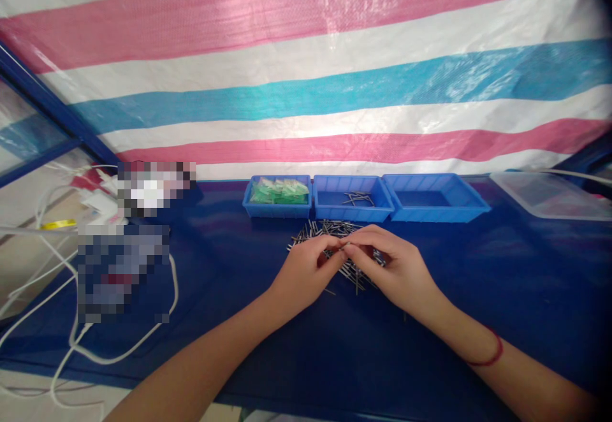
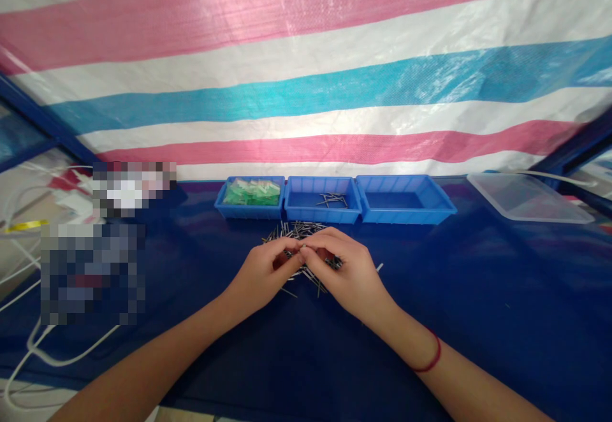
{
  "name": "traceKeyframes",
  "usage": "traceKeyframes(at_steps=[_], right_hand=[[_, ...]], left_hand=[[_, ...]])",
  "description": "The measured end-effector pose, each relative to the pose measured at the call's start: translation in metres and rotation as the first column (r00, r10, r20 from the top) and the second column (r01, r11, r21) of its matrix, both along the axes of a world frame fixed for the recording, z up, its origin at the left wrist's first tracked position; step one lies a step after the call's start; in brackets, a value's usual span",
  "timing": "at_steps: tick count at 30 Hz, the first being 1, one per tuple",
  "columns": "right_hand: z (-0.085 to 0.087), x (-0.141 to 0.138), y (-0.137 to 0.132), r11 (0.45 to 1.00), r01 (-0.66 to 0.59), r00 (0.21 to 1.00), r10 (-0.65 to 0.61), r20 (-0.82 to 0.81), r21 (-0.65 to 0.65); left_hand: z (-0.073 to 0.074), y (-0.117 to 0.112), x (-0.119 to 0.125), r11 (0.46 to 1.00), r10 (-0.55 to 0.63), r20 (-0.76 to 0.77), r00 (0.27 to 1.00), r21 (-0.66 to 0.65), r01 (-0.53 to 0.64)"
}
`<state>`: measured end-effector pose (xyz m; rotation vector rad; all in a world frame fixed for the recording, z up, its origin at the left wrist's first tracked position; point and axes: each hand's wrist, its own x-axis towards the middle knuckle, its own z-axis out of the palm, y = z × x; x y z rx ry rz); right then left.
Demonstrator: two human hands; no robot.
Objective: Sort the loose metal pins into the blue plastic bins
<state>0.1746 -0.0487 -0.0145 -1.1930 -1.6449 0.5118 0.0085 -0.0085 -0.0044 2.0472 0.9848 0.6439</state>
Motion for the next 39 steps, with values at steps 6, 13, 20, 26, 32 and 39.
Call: traceKeyframes(at_steps=[6,13,20,26,32,39], right_hand=[[0.002,0.005,0.0,0.994,-0.018,0.994,0.006,0.109,0.11],[0.002,0.005,0.011,0.989,-0.023,0.974,-0.01,0.224,0.147],[0.015,0.029,0.055,0.931,0.27,0.852,-0.349,0.39,0.244],[0.01,0.028,0.043,0.945,0.255,0.832,-0.322,0.453,0.204],[0.004,0.027,0.03,0.973,0.156,0.888,-0.212,0.408,0.168],[0.006,0.024,0.025,0.988,0.079,0.908,-0.126,0.4,0.131]], left_hand=[[0.004,0.004,-0.006,0.997,0.074,0.038,0.997,0.022,-0.075],[0.01,0.006,-0.009,0.993,0.115,0.093,0.989,0.026,-0.118],[0.003,0.037,-0.025,0.97,0.189,0.049,0.981,0.143,-0.195],[-0.003,0.052,-0.037,0.956,0.033,-0.213,0.977,0.291,0.031],[-0.006,0.054,-0.023,0.899,0.0,-0.399,0.917,0.401,0.175],[-0.007,0.051,-0.007,0.84,0.131,-0.619,0.774,0.484,0.245]])
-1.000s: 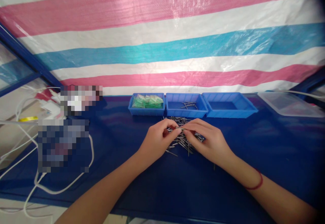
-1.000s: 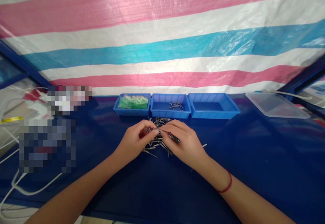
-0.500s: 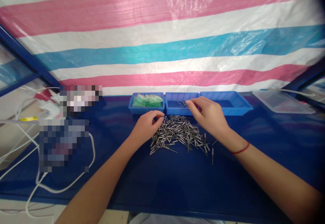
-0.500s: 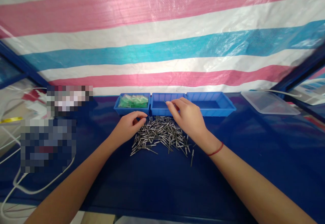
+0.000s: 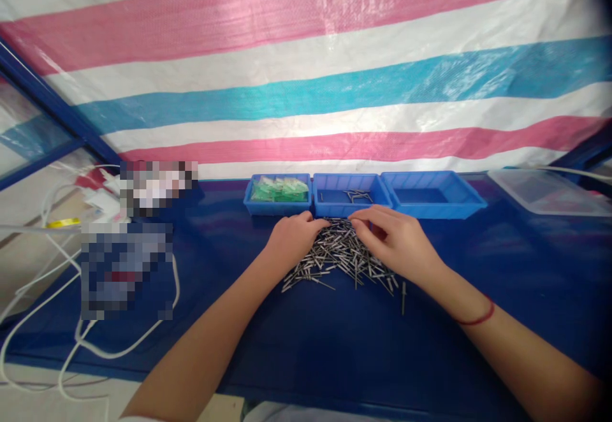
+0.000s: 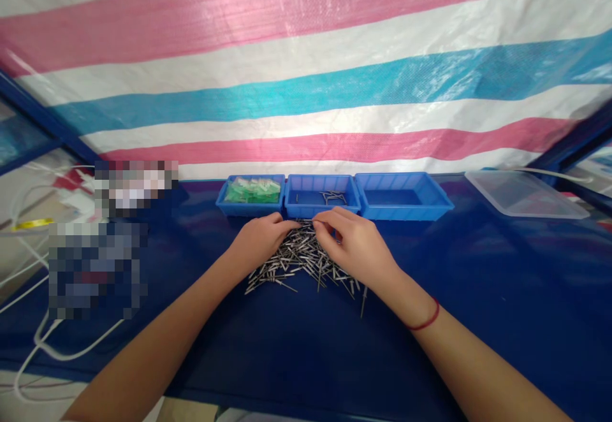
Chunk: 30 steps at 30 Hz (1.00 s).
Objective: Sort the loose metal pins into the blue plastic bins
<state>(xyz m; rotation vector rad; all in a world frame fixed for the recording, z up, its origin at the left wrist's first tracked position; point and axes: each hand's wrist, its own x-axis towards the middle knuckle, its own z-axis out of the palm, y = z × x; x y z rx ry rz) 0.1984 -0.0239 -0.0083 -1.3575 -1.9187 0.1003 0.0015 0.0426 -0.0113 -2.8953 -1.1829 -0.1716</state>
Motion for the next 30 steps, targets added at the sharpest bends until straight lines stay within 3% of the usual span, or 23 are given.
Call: traceKeyframes(at_steps=[10,14,18,21,24,27,30], right_hand=[[-0.006,-0.002,0.0,0.991,-0.064,0.996,0.07,0.049,-0.113],[-0.009,-0.008,-0.001,0.989,-0.051,0.996,0.06,0.06,-0.141],[-0.009,-0.014,-0.003,0.985,-0.119,0.993,0.119,-0.014,-0.128],[-0.008,-0.016,-0.004,0.979,-0.158,0.984,0.145,-0.106,-0.129],[-0.009,-0.017,-0.005,0.971,-0.158,0.971,0.119,-0.208,-0.181],[-0.01,-0.017,-0.006,0.958,-0.159,0.95,0.084,-0.3,-0.237],[-0.009,-0.019,-0.007,0.946,-0.163,0.928,0.052,-0.369,-0.279]], left_hand=[[0.009,0.002,-0.007,0.997,-0.046,-0.012,0.999,0.062,0.047],[0.014,-0.003,-0.008,0.987,-0.16,0.126,0.979,0.034,0.157],[0.019,-0.014,-0.005,0.968,-0.213,0.366,0.906,-0.044,0.246],[0.019,-0.02,-0.003,0.959,-0.145,0.54,0.829,-0.13,0.253],[0.018,-0.024,-0.003,0.951,0.029,0.663,0.748,-0.249,0.184],[0.017,-0.027,-0.003,0.924,0.169,0.698,0.696,-0.358,0.135],[0.018,-0.028,-0.003,0.905,0.214,0.707,0.674,-0.404,0.136]])
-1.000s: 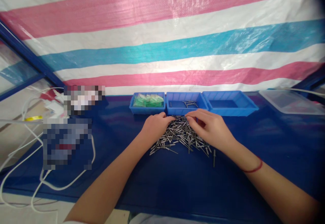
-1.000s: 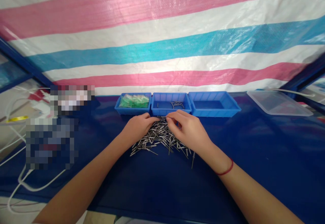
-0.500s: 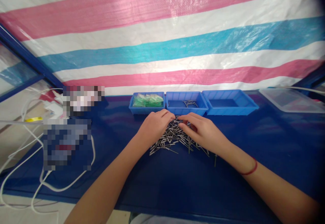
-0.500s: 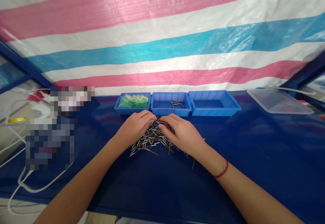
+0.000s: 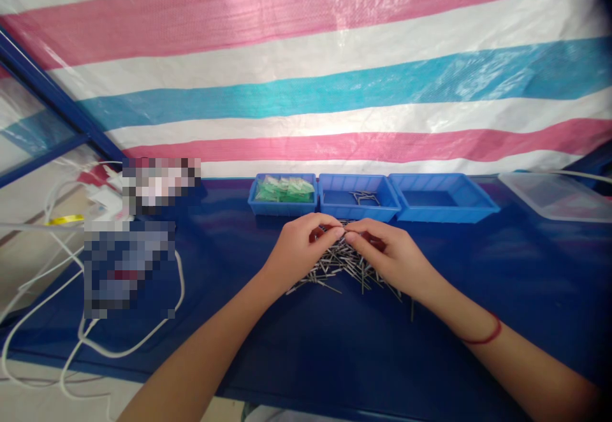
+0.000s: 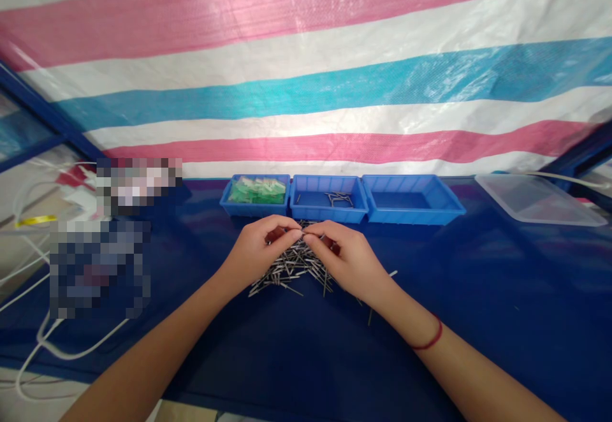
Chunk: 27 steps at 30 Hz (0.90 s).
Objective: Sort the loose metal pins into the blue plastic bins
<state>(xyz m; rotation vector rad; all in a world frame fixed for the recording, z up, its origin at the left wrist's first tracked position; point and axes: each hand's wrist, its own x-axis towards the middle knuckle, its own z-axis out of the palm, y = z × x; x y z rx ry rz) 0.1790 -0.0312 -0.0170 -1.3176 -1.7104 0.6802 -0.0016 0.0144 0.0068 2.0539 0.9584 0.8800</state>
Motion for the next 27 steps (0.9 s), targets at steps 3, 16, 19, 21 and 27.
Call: traceKeyframes(at_steps=[3,16,19,21,27], right_hand=[[0.003,-0.002,-0.001,0.999,0.005,0.999,-0.008,-0.052,-0.049],[0.008,0.0,-0.006,0.96,0.047,0.994,-0.073,0.086,0.277],[0.014,-0.001,-0.008,0.912,-0.003,0.986,-0.066,0.153,0.41],[0.018,-0.001,-0.009,0.879,-0.028,0.981,-0.068,0.184,0.476],[0.023,-0.001,-0.013,0.832,-0.049,0.977,-0.075,0.2,0.552]], left_hand=[[0.0,-0.001,0.0,1.0,0.008,0.042,0.999,-0.007,-0.008],[-0.001,0.008,-0.004,0.997,-0.075,0.047,0.996,0.037,0.073],[-0.001,0.011,-0.005,0.993,-0.114,0.051,0.992,0.029,0.112],[-0.001,0.011,-0.006,0.991,-0.137,0.05,0.989,0.019,0.136],[-0.002,0.01,-0.004,0.98,-0.194,0.032,0.981,-0.038,0.195]])
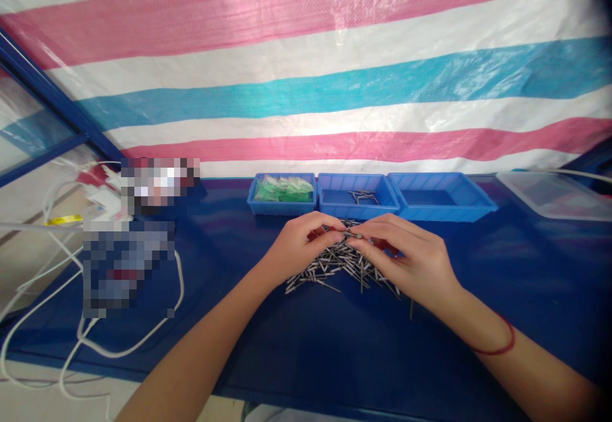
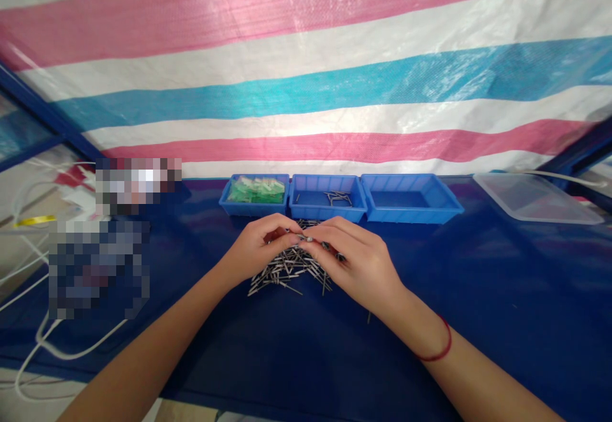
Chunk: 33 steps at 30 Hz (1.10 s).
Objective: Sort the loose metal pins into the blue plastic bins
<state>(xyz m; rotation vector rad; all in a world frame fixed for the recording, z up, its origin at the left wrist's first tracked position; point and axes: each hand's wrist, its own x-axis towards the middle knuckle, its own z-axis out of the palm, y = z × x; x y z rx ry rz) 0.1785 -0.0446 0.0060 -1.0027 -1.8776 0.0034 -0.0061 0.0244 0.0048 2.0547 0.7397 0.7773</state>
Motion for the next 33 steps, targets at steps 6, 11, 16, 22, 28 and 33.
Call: traceKeyframes(at_steps=[6,11,16,22,28,33], right_hand=[[0.0,0.002,-0.001,0.998,-0.022,1.0,0.021,0.007,0.051],[0.003,0.008,0.001,0.999,-0.011,0.996,0.016,0.087,-0.053],[0.0,0.007,0.005,0.965,-0.013,0.994,0.04,0.1,-0.264],[-0.004,0.008,0.021,0.972,0.163,0.986,-0.156,0.056,-0.171],[-0.012,0.032,0.068,0.895,0.446,0.882,-0.442,0.164,0.014],[-0.02,0.035,0.072,0.858,0.51,0.831,-0.51,0.222,0.061]], left_hand=[[-0.002,-0.002,0.001,0.992,-0.118,-0.072,0.99,-0.057,0.114],[0.003,-0.004,-0.001,0.985,-0.169,-0.121,0.978,-0.066,0.162],[0.009,-0.007,-0.002,0.997,-0.073,-0.163,0.984,0.009,0.076],[0.007,0.0,-0.007,0.992,0.114,-0.151,0.982,0.071,-0.104],[0.002,0.018,-0.022,0.952,0.226,-0.283,0.932,0.267,-0.15],[-0.011,0.032,-0.034,0.94,0.204,-0.385,0.9,0.335,-0.069]])
